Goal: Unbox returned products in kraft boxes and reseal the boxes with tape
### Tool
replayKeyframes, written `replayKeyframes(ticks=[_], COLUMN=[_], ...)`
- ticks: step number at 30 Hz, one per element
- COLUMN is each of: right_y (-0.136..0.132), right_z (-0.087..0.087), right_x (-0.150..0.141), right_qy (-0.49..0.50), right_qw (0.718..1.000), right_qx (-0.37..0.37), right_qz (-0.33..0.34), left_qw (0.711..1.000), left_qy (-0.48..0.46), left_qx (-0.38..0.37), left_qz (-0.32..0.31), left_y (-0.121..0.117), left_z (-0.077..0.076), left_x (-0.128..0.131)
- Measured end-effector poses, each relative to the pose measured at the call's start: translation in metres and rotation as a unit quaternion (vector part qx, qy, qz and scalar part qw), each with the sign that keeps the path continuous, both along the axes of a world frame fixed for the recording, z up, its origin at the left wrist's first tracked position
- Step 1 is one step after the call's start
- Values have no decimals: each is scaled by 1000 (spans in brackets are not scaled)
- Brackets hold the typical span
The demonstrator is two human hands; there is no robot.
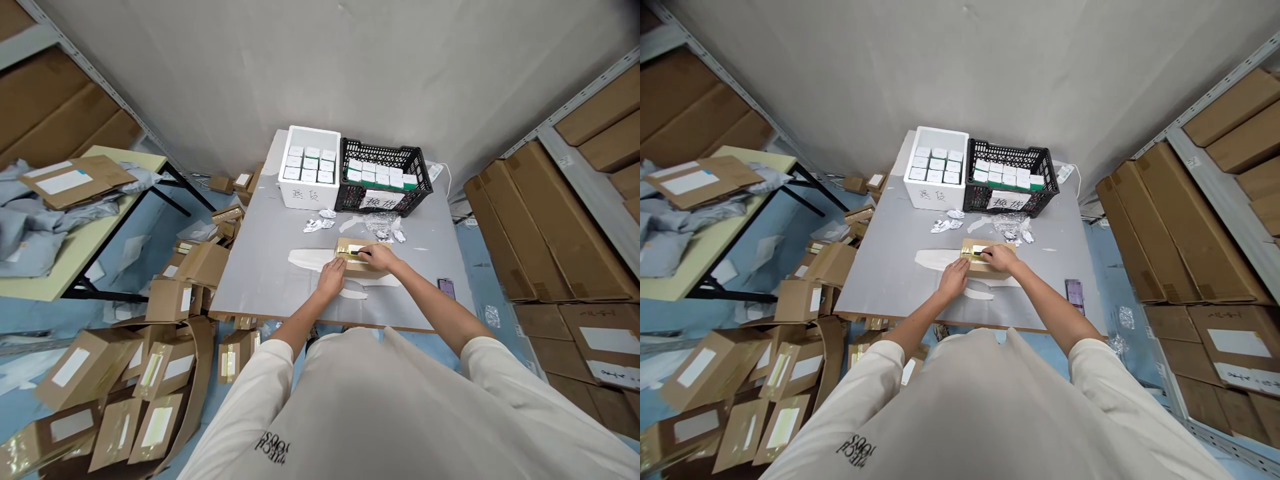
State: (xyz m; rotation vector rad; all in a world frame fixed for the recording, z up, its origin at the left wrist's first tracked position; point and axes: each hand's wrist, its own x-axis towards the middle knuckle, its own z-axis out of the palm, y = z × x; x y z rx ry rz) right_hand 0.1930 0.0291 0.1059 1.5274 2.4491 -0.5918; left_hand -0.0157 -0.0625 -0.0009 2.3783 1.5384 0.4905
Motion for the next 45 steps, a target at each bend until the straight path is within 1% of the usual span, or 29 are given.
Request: replayKeyframes(ticks=[7,13,18,21,25,30,37,41,45], right_y=[-3,-8,-9,-9,-9,-8,-5,-3,-3], right_z=[0,4,4,5,6,7,9,12,11], right_x=[-5,-12,-16,-17,-18,-19,-19,-10,-7], right_qy=[-37,-67,-80,-81,-90,-76,-77,-84,-88], right_qw=[999,997,996,996,994,997,997,996,996], right_qx=[16,31,25,25,51,5,7,0,-4], right_qz=[-10,0,-9,5,31,-5,-8,-26,-32], left_qw=[1000,1000,1000,999,999,998,998,998,998], left_qy=[5,2,15,32,48,51,55,53,47], left_qx=[-13,-12,-16,-18,-16,-11,-8,-19,-19], left_qz=[1,-3,5,14,19,22,9,19,25], left_y=[1,2,4,5,5,7,11,12,12], left_z=[2,2,4,7,9,11,8,7,9], left_x=[0,1,2,3,3,4,2,3,4])
